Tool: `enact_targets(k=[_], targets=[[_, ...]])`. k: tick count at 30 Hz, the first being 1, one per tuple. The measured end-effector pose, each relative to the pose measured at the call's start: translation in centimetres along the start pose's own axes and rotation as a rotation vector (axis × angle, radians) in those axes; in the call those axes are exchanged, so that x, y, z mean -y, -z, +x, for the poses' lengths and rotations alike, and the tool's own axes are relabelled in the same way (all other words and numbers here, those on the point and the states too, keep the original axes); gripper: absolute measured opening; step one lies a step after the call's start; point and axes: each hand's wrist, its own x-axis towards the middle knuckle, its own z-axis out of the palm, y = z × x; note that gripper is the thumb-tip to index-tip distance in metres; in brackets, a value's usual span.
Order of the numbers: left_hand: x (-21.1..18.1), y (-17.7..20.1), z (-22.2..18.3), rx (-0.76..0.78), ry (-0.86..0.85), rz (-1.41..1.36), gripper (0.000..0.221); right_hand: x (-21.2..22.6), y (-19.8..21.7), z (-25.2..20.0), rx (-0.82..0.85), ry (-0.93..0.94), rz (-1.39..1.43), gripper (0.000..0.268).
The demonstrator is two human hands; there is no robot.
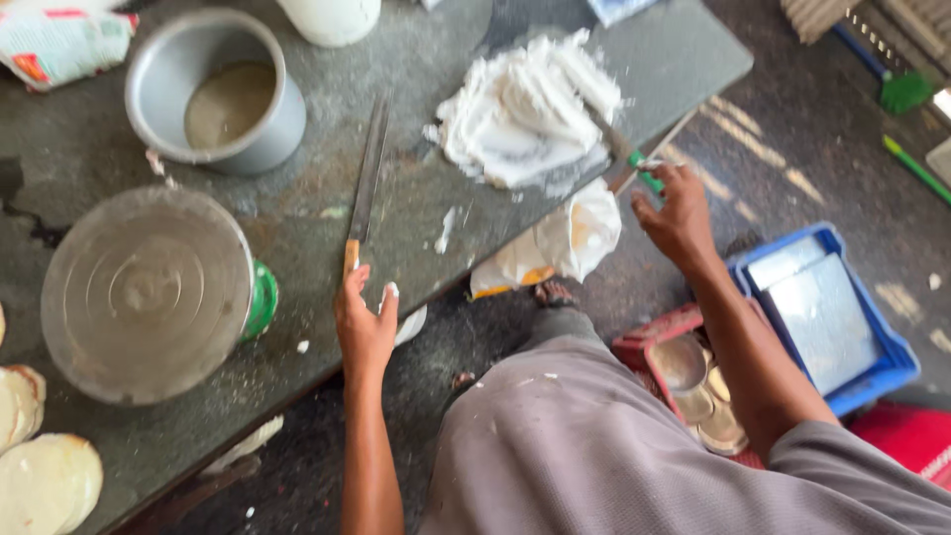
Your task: The person spreads white icing onto the layers of cakes using a spatula, placing each layer onto a turntable and applying icing between and on top of them.
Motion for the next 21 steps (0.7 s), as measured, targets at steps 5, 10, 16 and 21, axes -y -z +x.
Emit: enact_targets(k=[5, 10, 16, 21], targets=[[1.0, -3.6, 1.9, -0.139, -0.005, 0.365, 0.055, -3.6, -1.6, 5.9, 0.123, 0.011, -0.171, 0.041], [1.8, -6.8, 1.8, -0.213, 0.134, 0.654, 0.047, -5.9, -3.0, 7.2, 0.201, -0.016, -0.043, 0.052], [2.7, -5.3, 1.7, -0.181, 0.205, 0.792, 0.04, -6.3, -3.3, 8.3, 0.349, -0.178, 0.1, 0.057], [3.5, -3.3, 2.9, -0.078, 0.289, 0.858, 0.046, -7.0, -3.7, 9.8, 0.372, -0.15, 0.074, 0.054]])
